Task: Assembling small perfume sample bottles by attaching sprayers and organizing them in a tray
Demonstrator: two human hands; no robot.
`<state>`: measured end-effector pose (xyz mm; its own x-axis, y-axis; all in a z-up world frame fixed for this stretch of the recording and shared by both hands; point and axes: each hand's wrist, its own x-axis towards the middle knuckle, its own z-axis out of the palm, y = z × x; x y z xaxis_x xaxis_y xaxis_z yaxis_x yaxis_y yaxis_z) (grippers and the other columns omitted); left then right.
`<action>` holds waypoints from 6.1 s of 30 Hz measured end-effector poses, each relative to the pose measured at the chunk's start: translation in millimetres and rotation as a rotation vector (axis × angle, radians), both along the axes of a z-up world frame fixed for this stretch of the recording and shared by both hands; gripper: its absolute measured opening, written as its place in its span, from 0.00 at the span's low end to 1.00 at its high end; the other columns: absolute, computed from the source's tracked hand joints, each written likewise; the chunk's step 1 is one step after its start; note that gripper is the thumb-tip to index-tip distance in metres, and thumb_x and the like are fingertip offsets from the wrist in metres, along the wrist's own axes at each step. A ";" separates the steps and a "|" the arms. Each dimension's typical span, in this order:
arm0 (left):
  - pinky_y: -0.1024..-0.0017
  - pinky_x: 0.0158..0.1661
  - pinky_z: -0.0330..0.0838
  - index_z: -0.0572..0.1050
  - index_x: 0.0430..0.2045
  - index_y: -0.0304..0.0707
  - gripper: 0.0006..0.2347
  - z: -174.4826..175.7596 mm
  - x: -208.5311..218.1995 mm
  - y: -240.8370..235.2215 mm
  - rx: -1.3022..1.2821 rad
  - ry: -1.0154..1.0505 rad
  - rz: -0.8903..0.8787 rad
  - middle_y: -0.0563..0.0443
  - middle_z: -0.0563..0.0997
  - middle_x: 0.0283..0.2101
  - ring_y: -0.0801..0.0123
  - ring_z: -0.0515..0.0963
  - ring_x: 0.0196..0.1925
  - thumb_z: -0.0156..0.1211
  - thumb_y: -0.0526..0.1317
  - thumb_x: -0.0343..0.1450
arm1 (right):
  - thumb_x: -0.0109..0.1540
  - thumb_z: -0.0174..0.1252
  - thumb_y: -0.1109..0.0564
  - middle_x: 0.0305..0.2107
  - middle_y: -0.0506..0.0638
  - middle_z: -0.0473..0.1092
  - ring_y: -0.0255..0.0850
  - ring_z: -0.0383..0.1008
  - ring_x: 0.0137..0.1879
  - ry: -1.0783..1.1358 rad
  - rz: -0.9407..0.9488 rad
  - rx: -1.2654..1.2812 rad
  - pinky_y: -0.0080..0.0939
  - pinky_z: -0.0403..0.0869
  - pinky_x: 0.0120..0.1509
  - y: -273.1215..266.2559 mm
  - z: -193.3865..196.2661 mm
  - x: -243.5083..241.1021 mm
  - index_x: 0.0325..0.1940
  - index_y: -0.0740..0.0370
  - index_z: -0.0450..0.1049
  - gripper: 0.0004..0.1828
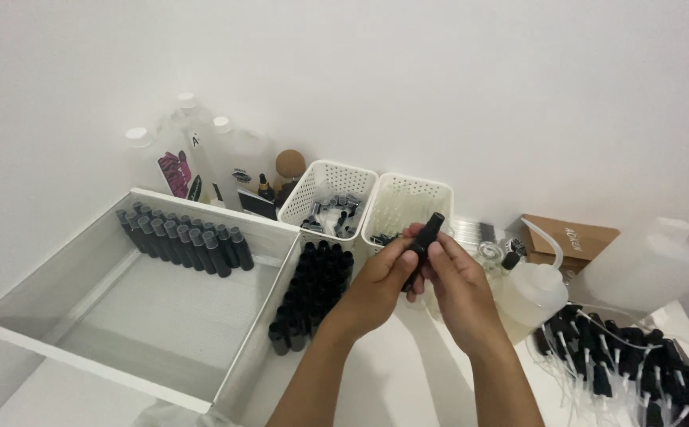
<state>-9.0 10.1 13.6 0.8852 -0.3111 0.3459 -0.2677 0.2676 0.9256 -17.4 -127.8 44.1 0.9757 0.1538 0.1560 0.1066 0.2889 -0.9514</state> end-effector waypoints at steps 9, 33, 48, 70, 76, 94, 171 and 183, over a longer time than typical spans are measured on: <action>0.68 0.29 0.74 0.71 0.37 0.34 0.14 28.0 -25.3 -13.2 0.165 -0.225 0.211 0.48 0.74 0.20 0.65 0.76 0.23 0.38 0.45 0.81 | 0.67 0.56 0.60 0.26 0.60 0.72 0.43 0.70 0.22 -0.233 -0.175 0.112 0.46 0.78 0.21 -6.8 -28.0 12.6 0.51 0.73 0.76 0.13; 0.56 0.50 0.61 0.69 0.48 0.34 0.17 58.0 -6.1 -60.3 0.514 -0.556 0.554 0.43 0.76 0.44 0.50 0.72 0.46 0.36 0.48 0.79 | 0.65 0.41 0.42 0.74 0.55 0.57 0.44 0.56 0.79 -0.082 -0.008 0.296 0.45 0.59 0.77 -28.1 25.5 -10.6 0.78 0.52 0.50 0.37; 0.50 0.57 0.68 0.73 0.51 0.45 0.14 -13.1 184.3 90.9 1.568 0.149 0.588 0.43 0.74 0.57 0.47 0.71 0.61 0.49 0.39 0.72 | 0.68 0.49 0.43 0.49 0.64 0.77 0.37 0.62 0.27 -0.061 -0.321 0.085 0.35 0.65 0.36 -31.5 15.7 -1.1 0.48 0.55 0.65 0.15; 0.58 0.53 0.75 0.76 0.53 0.40 0.15 -82.2 251.1 90.9 1.840 0.311 0.347 0.44 0.80 0.56 0.53 0.81 0.56 0.50 0.35 0.73 | 0.65 0.51 0.55 0.55 0.65 0.75 0.46 0.73 0.38 -0.022 -0.216 0.074 0.43 0.74 0.42 -28.9 20.2 -5.1 0.58 0.66 0.71 0.20; 0.56 0.55 0.76 0.71 0.60 0.39 0.19 -49.9 235.4 97.0 1.852 0.299 0.359 0.42 0.73 0.62 0.49 0.77 0.62 0.53 0.36 0.72 | 0.66 0.50 0.55 0.56 0.65 0.75 0.47 0.74 0.38 -0.024 -0.216 0.079 0.44 0.74 0.42 -29.5 21.4 -7.4 0.58 0.65 0.70 0.18; 0.56 0.52 0.77 0.77 0.51 0.45 0.19 -64.1 237.4 108.2 1.675 0.158 0.302 0.43 0.79 0.56 0.49 0.80 0.57 0.54 0.29 0.66 | 0.64 0.53 0.55 0.51 0.61 0.77 0.45 0.74 0.37 -0.011 -0.174 -0.033 0.44 0.76 0.42 -11.8 18.8 -11.1 0.57 0.65 0.73 0.19; 0.60 0.50 0.70 0.78 0.45 0.39 0.10 -22.7 17.1 254.7 1.289 0.029 0.672 0.46 0.77 0.47 0.55 0.76 0.54 0.57 0.35 0.71 | 0.64 0.56 0.54 0.45 0.52 0.79 0.40 0.83 0.48 -0.283 -0.139 -0.497 0.37 0.78 0.60 -17.1 17.6 -18.8 0.63 0.58 0.71 0.23; 0.49 0.38 0.75 0.72 0.55 0.39 0.17 -21.1 19.8 238.1 1.457 0.130 0.714 0.40 0.76 0.53 0.43 0.79 0.48 0.50 0.30 0.71 | 0.64 0.56 0.53 0.46 0.52 0.79 0.38 0.83 0.50 -0.223 -0.149 -0.543 0.38 0.77 0.60 -17.6 19.2 -16.4 0.63 0.56 0.71 0.23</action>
<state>10.8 248.2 -7.5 0.9832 0.1733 0.0578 0.1490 -0.9438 0.2949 -33.8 -145.4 63.3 0.9457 0.1326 0.2968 0.3223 -0.2657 -0.9086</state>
